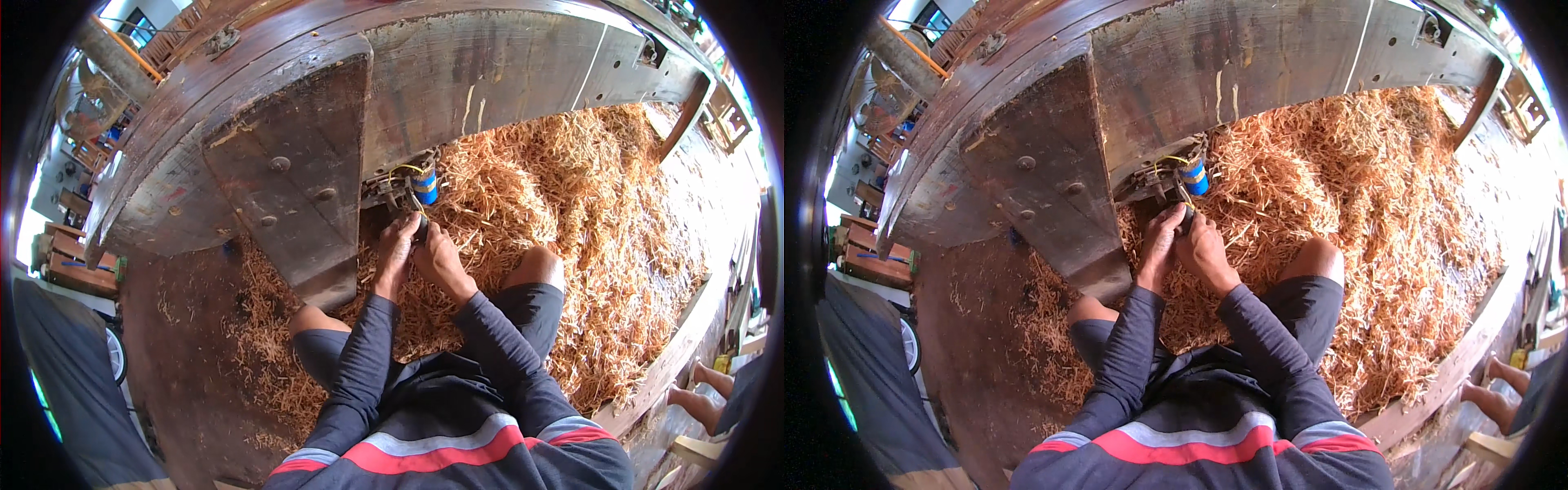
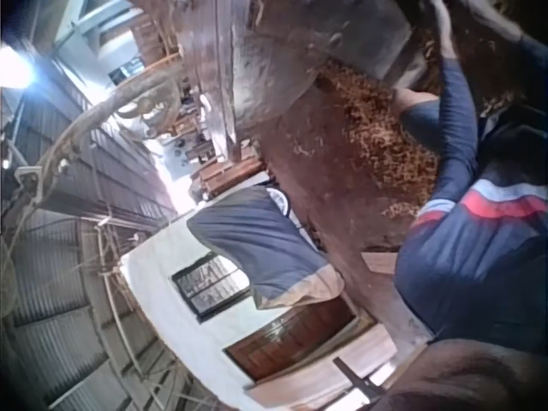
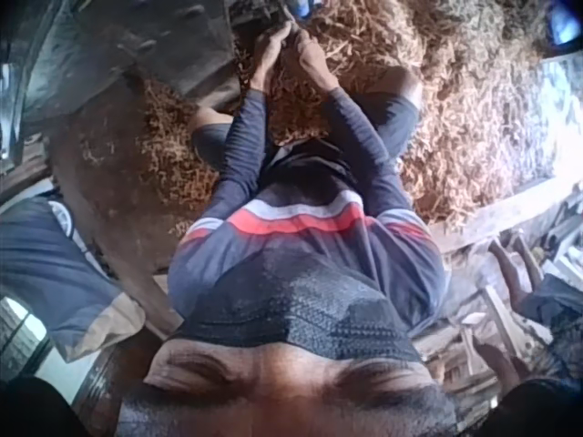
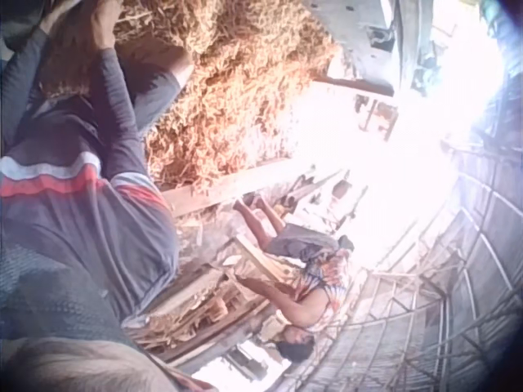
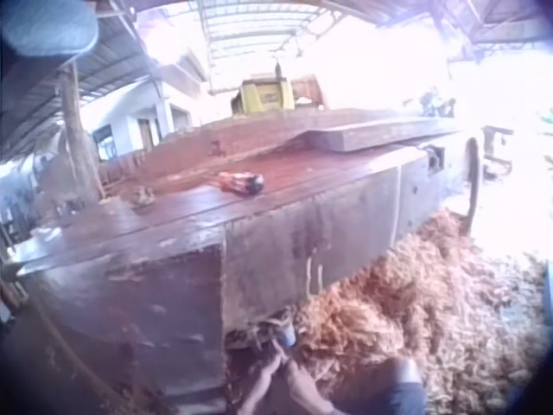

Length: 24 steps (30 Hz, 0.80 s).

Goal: The person uses an angle grinder to smooth small metal components and then inserts the components into holes along the side of a large wooden workbench.

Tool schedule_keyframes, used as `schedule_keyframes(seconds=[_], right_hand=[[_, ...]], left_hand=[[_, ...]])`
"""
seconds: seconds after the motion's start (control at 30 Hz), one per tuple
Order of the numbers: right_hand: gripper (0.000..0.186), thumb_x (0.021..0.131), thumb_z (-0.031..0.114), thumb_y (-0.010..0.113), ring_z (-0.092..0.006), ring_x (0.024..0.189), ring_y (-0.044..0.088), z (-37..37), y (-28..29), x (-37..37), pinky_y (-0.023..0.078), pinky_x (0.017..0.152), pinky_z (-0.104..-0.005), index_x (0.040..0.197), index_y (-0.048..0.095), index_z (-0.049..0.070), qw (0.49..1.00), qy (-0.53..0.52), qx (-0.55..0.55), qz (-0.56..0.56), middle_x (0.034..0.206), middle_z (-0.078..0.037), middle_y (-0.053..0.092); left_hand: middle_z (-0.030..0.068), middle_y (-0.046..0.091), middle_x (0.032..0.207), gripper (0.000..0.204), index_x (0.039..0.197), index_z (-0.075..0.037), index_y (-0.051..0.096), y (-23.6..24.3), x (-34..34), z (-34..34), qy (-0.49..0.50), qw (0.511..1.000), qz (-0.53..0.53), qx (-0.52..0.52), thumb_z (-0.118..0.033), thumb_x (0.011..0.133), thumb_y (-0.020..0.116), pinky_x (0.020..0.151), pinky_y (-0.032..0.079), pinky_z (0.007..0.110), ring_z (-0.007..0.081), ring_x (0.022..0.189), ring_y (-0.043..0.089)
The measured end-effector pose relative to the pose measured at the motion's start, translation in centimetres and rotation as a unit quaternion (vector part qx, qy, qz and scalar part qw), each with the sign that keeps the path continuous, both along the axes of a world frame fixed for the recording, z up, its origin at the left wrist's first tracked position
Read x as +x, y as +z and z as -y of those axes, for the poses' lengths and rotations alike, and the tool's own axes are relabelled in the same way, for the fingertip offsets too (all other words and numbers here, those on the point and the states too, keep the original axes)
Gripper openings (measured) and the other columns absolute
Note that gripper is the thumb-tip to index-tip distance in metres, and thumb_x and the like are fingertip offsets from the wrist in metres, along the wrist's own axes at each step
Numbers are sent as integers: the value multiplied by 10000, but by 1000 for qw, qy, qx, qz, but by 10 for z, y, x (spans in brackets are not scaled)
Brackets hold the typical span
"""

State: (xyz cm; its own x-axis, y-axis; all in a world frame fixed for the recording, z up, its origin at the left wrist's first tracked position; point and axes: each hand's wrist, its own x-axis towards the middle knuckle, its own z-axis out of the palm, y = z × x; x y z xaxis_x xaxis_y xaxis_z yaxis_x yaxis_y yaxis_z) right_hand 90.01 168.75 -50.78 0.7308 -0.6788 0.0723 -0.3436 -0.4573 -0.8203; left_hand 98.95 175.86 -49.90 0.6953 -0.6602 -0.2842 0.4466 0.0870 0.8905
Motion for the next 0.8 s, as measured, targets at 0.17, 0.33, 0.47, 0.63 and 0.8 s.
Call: schedule_keyframes(seconds=[0.17,0.33,0.47,0.63,0.8], right_hand=[[430,843,203,616,-537,1008,600,8,15,9,501,886,-570,1133,540,-104,998,35,-14,-54,1072,-396,591],[327,849,164,603,-504,951,631,2,37,10,514,825,-562,1066,557,-76,995,-1,-46,-84,1026,-346,636],[421,863,206,606,-519,1058,605,0,46,8,492,912,-576,1150,554,-98,992,13,-29,-125,1116,-361,606],[419,857,194,599,-518,1062,605,0,44,5,469,923,-597,1158,548,-92,989,11,-66,-129,1121,-344,613],[395,841,168,640,-502,1060,596,6,33,4,486,905,-547,1135,525,-69,993,22,-70,-94,1087,-343,612]], left_hand=[[22,672,1021,265,1079,-29,693,9,4,3,27,996,-52,-69,-273,978,680,849,501,295,119,938,628],[34,679,1062,304,1134,-5,683,7,9,-1,12,995,-65,-77,-269,982,672,859,508,296,125,956,636],[35,675,1087,312,1156,-9,677,9,9,-2,1,996,-50,-74,-268,983,670,859,503,294,119,956,633],[29,670,1074,296,1138,-17,679,15,8,-3,-29,997,-24,-73,-269,983,671,814,491,285,111,913,627],[32,681,996,285,1078,-30,700,12,9,2,-9,994,-73,-82,-299,987,667,800,479,272,115,903,615]])
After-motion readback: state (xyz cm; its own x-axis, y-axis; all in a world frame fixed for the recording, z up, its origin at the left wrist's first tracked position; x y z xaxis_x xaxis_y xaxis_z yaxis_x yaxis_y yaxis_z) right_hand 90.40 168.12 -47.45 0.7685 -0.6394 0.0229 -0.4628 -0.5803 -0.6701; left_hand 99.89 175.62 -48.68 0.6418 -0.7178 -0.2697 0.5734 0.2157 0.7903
